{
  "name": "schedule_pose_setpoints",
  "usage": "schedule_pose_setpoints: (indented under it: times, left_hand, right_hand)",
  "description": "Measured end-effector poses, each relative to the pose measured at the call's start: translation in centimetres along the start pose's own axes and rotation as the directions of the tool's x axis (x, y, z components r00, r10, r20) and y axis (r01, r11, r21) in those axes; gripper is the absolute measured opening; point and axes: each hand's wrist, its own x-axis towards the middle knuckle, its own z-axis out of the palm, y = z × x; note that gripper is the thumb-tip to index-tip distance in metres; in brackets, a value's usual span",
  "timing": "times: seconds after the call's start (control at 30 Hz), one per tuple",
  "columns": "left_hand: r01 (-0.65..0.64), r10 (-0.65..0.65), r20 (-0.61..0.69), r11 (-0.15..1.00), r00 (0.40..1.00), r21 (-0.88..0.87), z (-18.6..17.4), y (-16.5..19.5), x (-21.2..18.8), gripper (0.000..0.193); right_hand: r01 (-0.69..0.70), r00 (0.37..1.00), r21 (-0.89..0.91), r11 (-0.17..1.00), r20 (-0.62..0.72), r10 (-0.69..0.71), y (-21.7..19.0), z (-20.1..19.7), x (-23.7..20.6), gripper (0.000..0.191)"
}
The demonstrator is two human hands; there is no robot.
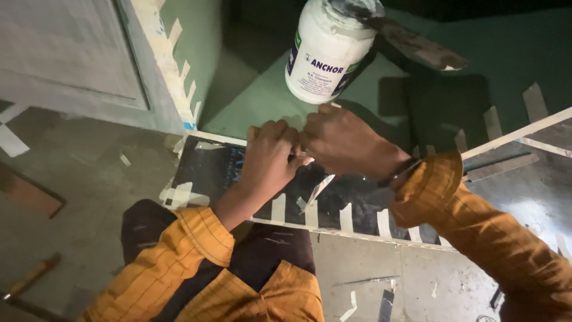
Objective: The person applies masking tape along the edges of a black laminated panel, tearing pieces from a tape roll by hand and pressing them onto the panel edges. They peel off small tape tabs and work around the panel while seated on the floor.
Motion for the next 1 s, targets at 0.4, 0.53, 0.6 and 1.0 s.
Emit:
schedule_pose_setpoints:
  times: [0.4, 0.53, 0.6, 1.0]
  left_hand:
    - [-0.132, 0.100, 0.128, 0.953, 0.987, 0.274, 0.9, -0.6, 1.0, 0.038]
    - [-0.255, 0.173, 0.258, 0.908, 0.951, 0.333, 0.5, -1.5, 1.5, 0.040]
    - [-0.334, 0.245, 0.275, 0.876, 0.930, 0.347, 0.5, -2.0, 1.5, 0.040]
    - [-0.473, 0.461, 0.150, 0.879, 0.874, 0.053, 1.4, -3.2, 0.5, 0.028]
  right_hand:
    - [0.036, 0.999, -0.243, 0.969, -0.006, -0.039, 0.6, -0.2, -0.5, 0.016]
    - [-0.056, 0.997, -0.305, 0.951, -0.065, 0.038, 0.4, 0.1, -0.9, 0.014]
    - [-0.155, 0.986, -0.277, 0.948, -0.100, 0.132, 0.4, 0.4, -1.2, 0.025]
    - [-0.412, 0.911, -0.195, 0.890, -0.055, 0.410, 0.2, 3.1, -3.7, 0.031]
